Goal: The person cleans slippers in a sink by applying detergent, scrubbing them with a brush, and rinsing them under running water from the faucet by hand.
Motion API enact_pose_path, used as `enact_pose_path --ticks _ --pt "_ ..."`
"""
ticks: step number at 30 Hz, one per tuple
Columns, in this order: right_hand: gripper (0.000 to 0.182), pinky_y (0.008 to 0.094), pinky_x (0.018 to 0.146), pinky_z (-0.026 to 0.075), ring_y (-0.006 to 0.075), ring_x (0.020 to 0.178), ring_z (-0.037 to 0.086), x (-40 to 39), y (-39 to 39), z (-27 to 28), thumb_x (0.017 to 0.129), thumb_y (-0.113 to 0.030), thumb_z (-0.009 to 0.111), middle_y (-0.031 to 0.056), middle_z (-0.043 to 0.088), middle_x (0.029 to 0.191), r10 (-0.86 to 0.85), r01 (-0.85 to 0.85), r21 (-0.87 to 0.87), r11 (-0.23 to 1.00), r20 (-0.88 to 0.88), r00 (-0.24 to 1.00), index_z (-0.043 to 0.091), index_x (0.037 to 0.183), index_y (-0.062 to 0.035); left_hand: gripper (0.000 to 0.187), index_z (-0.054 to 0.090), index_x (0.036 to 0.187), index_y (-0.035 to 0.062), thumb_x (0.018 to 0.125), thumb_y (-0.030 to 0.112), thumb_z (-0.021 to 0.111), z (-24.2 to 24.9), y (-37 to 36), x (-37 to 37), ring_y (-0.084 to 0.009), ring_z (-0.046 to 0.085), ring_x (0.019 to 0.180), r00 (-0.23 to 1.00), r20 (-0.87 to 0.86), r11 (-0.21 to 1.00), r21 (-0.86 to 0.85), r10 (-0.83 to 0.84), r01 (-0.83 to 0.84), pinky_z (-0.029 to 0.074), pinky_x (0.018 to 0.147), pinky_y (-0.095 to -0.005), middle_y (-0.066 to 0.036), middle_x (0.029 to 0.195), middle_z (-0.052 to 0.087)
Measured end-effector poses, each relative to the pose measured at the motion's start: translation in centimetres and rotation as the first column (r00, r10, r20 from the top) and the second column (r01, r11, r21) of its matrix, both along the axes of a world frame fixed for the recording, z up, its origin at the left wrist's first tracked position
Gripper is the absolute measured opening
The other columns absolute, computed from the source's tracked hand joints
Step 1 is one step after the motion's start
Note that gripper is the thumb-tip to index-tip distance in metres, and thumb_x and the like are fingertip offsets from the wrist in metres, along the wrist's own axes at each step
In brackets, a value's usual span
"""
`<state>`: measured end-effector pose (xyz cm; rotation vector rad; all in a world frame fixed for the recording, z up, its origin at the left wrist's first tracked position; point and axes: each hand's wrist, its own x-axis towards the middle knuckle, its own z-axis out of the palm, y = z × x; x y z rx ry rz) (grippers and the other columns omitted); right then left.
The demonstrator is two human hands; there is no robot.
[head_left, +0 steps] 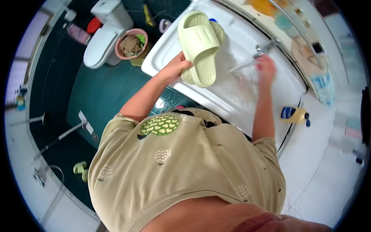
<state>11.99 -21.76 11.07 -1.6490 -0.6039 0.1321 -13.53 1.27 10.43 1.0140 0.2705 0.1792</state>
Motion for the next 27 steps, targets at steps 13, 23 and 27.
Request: enact_pose_path --ticks 13,23,27 --pt "0.041 0.0278 0.085 0.043 0.0177 0.106 0.052 21.0 1.3 -1.9 0.083 -0.015 0.063 0.0076 0.056 0.118 0.034 -0.03 -0.237 0.971 0.013 0.999 0.055 0.12 -0.0009 0.074 0.03 0.136 0.0034 0.069 0.01 0.062 -1.3 2.7 -5.2 -0.0187 0.051 0.114 0.998 0.062 0.995 -0.099 0.033 -0.027 0.042 0.099 -0.0347 -0.01 0.126 0.048" --pt "0.034 0.0282 0.077 0.048 0.0189 0.094 0.061 19.3 4.3 -3.9 0.082 -0.007 0.059 0.0102 0.063 0.11 -0.203 0.203 0.02 0.979 0.195 0.96 0.06 0.115 0.0011 0.078 0.029 0.137 0.0025 0.067 0.011 0.063 -0.8 4.2 -7.7 -0.0199 0.05 0.116 0.977 0.057 0.976 -0.09 0.206 -0.2 0.039 0.101 -0.0351 -0.01 0.128 0.048" --pt "0.032 0.0287 0.075 0.049 0.0173 0.102 0.057 18.6 3.1 -1.8 0.083 -0.012 0.062 0.0082 0.06 0.115 -0.008 0.006 -0.047 0.999 -0.058 0.998 0.063 0.114 -0.0031 0.079 0.029 0.137 0.0024 0.067 0.011 0.065 -1.2 4.5 -8.3 -0.0209 0.05 0.116 0.971 0.017 0.966 -0.105 0.239 -0.236 0.039 0.101 -0.036 -0.01 0.128 0.048"
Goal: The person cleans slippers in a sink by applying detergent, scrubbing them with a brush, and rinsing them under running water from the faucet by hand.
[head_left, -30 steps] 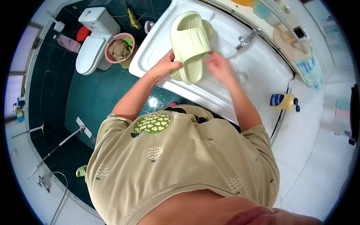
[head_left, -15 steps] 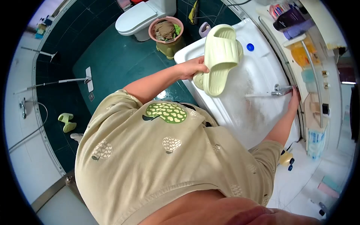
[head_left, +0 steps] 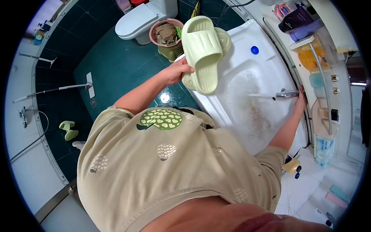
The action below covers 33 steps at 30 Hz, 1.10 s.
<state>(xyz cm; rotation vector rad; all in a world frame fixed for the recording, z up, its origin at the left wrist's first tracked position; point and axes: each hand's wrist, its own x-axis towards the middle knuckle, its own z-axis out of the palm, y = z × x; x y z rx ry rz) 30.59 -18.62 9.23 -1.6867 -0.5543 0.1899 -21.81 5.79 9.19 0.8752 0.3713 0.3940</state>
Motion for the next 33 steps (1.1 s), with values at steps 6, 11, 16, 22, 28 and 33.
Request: enact_pose_path --ticks 6,11,16,22,28,33 --pt "0.039 0.0333 0.082 0.046 0.0216 0.108 0.054 2.5 -0.1 -0.5 0.087 -0.025 0.058 0.0067 0.056 0.123 0.013 0.065 -0.334 0.94 0.228 0.974 0.058 0.121 -0.0069 0.07 0.034 0.133 0.0008 0.071 0.013 0.064 -1.2 0.5 0.1 -0.0223 0.052 0.113 0.997 -0.064 0.999 0.003 -0.032 0.032 0.042 0.099 -0.0373 -0.012 0.125 0.051" --pt "0.043 0.0368 0.083 0.049 0.0252 0.101 0.059 -1.3 2.7 -0.6 0.075 -0.015 0.073 0.0121 0.062 0.113 -0.448 0.428 0.146 0.892 0.413 0.793 0.059 0.113 -0.0004 0.063 0.04 0.128 -0.0012 0.074 0.019 0.066 -2.1 0.1 0.4 -0.0234 0.057 0.106 0.993 -0.119 1.0 -0.001 0.01 -0.011 0.046 0.094 -0.0373 -0.012 0.119 0.055" --pt "0.027 0.0278 0.067 0.05 0.0193 0.094 0.06 -0.7 1.1 0.5 0.084 -0.007 0.062 0.0087 0.064 0.108 -0.014 0.022 0.108 0.994 -0.081 0.997 0.062 0.11 -0.0026 0.066 0.039 0.13 0.0011 0.072 0.016 0.066 -3.1 0.7 -0.1 -0.021 0.054 0.111 0.991 -0.13 0.999 -0.045 0.008 -0.014 0.043 0.097 -0.0356 -0.01 0.122 0.053" --pt "0.026 0.0289 0.062 0.049 0.0185 0.081 0.058 -0.4 1.0 0.9 0.084 -0.008 0.06 0.0065 0.065 0.104 -0.018 0.026 -0.103 0.994 0.083 0.996 0.063 0.11 -0.0055 0.062 0.043 0.127 -0.0005 0.074 0.021 0.069 -3.1 1.1 -0.1 -0.0214 0.057 0.107 0.993 -0.114 0.999 -0.032 -0.023 0.02 0.045 0.094 -0.0347 -0.01 0.12 0.055" --pt "0.029 0.038 0.091 0.043 0.0285 0.1 0.06 -2.7 3.7 0.3 0.079 -0.017 0.068 0.0143 0.064 0.109 -0.465 0.458 0.103 0.883 0.319 0.826 0.065 0.102 -0.0001 0.067 0.04 0.129 0.0004 0.073 0.021 0.07 -2.8 0.6 0.1 -0.0217 0.056 0.108 0.996 -0.091 1.0 -0.013 0.022 -0.023 0.044 0.096 -0.0351 -0.011 0.122 0.053" --pt "0.034 0.0422 0.077 0.051 0.0321 0.099 0.06 4.5 1.1 -4.1 0.078 -0.031 0.067 0.015 0.063 0.106 0.139 0.736 -0.644 0.208 0.764 0.63 0.062 0.103 -0.0095 0.065 0.037 0.133 0.0012 0.078 0.02 0.066 -3.9 0.5 0.7 -0.0197 0.056 0.108 0.999 0.021 0.999 0.024 -0.028 0.027 0.045 0.095 -0.0344 -0.011 0.124 0.052"
